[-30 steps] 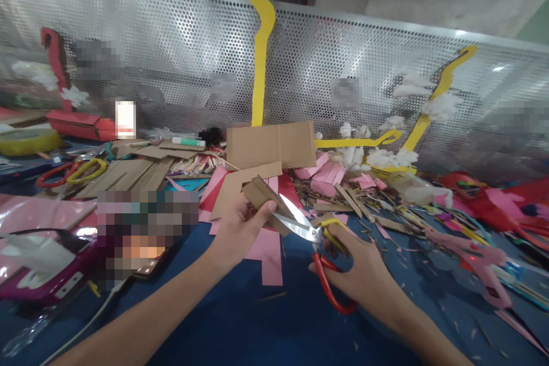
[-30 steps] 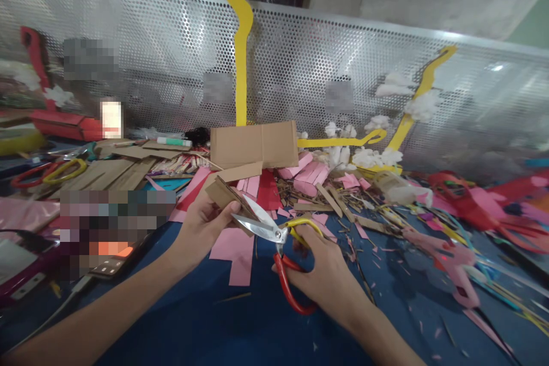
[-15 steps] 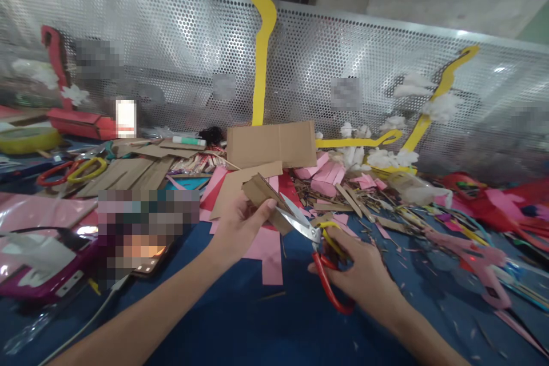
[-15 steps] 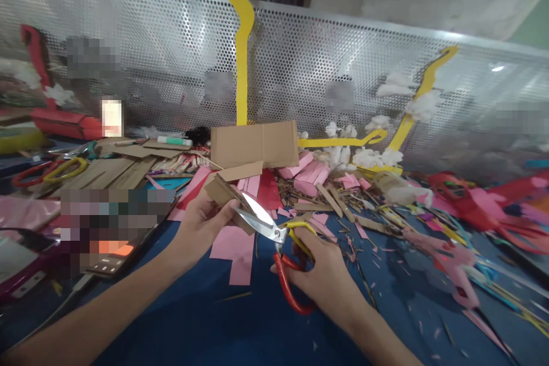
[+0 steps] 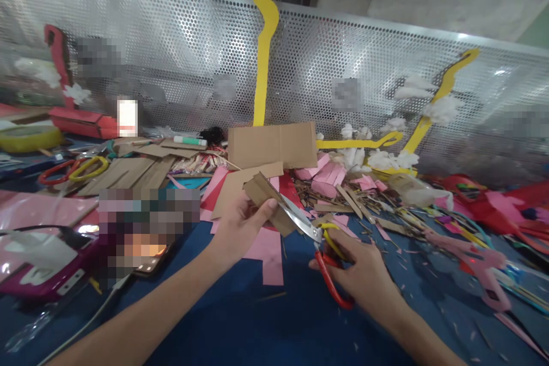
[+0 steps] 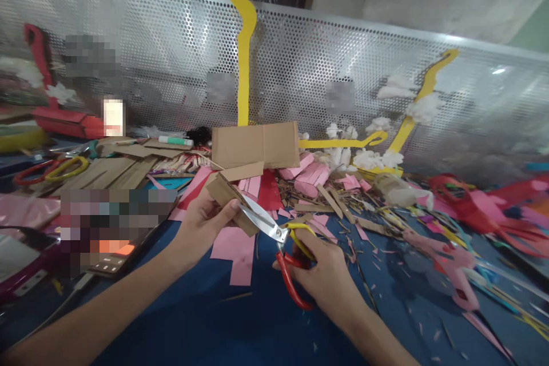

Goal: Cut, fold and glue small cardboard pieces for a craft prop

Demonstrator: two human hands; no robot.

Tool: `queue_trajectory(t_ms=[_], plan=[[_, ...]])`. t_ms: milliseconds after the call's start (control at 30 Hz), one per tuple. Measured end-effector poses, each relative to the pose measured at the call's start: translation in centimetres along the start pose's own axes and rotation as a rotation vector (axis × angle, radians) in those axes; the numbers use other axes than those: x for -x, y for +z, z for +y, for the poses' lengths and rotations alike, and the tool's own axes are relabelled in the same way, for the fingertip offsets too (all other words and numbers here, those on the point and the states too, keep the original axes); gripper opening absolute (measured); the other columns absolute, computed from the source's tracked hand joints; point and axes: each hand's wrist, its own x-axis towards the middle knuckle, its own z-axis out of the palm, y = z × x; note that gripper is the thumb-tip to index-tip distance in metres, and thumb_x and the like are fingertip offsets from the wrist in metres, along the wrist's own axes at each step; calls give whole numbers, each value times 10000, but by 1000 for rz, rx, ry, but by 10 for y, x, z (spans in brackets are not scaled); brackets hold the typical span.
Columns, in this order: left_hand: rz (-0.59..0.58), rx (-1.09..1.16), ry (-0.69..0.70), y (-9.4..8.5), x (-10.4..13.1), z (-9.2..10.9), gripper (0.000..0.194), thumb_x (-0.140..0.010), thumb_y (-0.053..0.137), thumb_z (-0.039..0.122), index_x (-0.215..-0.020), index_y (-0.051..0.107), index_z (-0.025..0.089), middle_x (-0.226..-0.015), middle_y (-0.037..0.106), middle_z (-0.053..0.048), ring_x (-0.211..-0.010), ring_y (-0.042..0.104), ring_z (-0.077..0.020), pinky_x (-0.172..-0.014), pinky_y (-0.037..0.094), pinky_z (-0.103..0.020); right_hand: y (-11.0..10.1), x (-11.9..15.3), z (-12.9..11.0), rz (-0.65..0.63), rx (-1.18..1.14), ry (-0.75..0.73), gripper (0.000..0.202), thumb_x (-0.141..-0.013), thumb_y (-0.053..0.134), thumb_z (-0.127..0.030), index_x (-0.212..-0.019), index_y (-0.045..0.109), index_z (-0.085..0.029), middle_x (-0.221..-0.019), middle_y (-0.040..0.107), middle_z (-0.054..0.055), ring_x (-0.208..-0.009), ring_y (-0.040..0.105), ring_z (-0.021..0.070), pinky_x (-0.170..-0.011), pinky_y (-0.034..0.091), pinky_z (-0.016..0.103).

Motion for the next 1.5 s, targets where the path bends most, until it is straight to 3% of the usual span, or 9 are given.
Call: queue_trajectory(t_ms=[200,400,533,700,867,1033,1100,1233,1500], plan=[[-7,3,-41,1,0,5,269,-860,723,391,-1000,651,173,-962,759,-83,-843,743,-217,-718,660,-332,0,1,1,19,0,36,387,-804,751,-495,-690,514,-211,-580,466,-64,-545,415,115,-509,355,223],[-5,-3,-24,1,1,4,264,-859,720,386,-1005,652,178,-951,761,-85,-833,745,-213,-703,656,-314,0,2,-6,0,-74,78,342,-797,755,-450,-693,529,-215,-580,497,-59,-550,460,125,-518,398,223],[-31,5,4,2,1,3,255,-863,715,385,-1007,651,185,-945,758,-78,-815,743,-205,-672,653,-296,-2,0,-5,4,24,45,293,-759,787,-360,-801,529,-228,-757,596,-4,-688,559,187,-617,461,276],[-104,43,-25,2,1,2,248,-888,702,378,-1010,656,168,-955,761,-84,-813,739,-191,-682,648,-291,-3,3,-4,-68,98,56,579,-609,873,-319,-1050,509,-231,-1076,604,70,-952,571,281,-767,499,362],[-133,44,-42,2,1,-1,258,-881,708,379,-1006,641,164,-935,759,-85,-807,740,-201,-725,651,-332,-3,4,-9,-99,77,79,594,-645,853,-290,-1104,480,-238,-1153,581,86,-1038,563,297,-843,489,390],[-157,26,-44,3,2,-10,234,-886,688,373,-971,651,159,-936,763,-85,-789,737,-185,-711,640,-298,-3,4,-11,-84,32,-36,335,-829,722,-309,-1060,491,-234,-1108,593,78,-996,578,252,-859,475,365],[-161,32,-34,3,2,-12,236,-887,689,376,-976,656,160,-938,763,-79,-792,733,-179,-701,638,-285,-2,5,-10,-84,18,-61,234,-884,663,-321,-1023,496,-233,-1021,609,53,-898,579,217,-793,470,329],[-166,59,-36,1,2,-13,250,-888,698,381,-976,653,152,-911,758,-65,-779,726,-169,-698,638,-278,1,6,-6,-76,31,-16,254,-856,701,-361,-893,482,-237,-788,575,-16,-681,507,164,-629,416,273],[-201,109,-8,-1,1,-12,225,-909,698,344,-1006,649,146,-911,741,-51,-789,714,-145,-717,633,-256,6,6,-3,-54,6,20,323,-826,762,-405,-852,488,-237,-678,517,-58,-604,453,139,-576,387,247]])
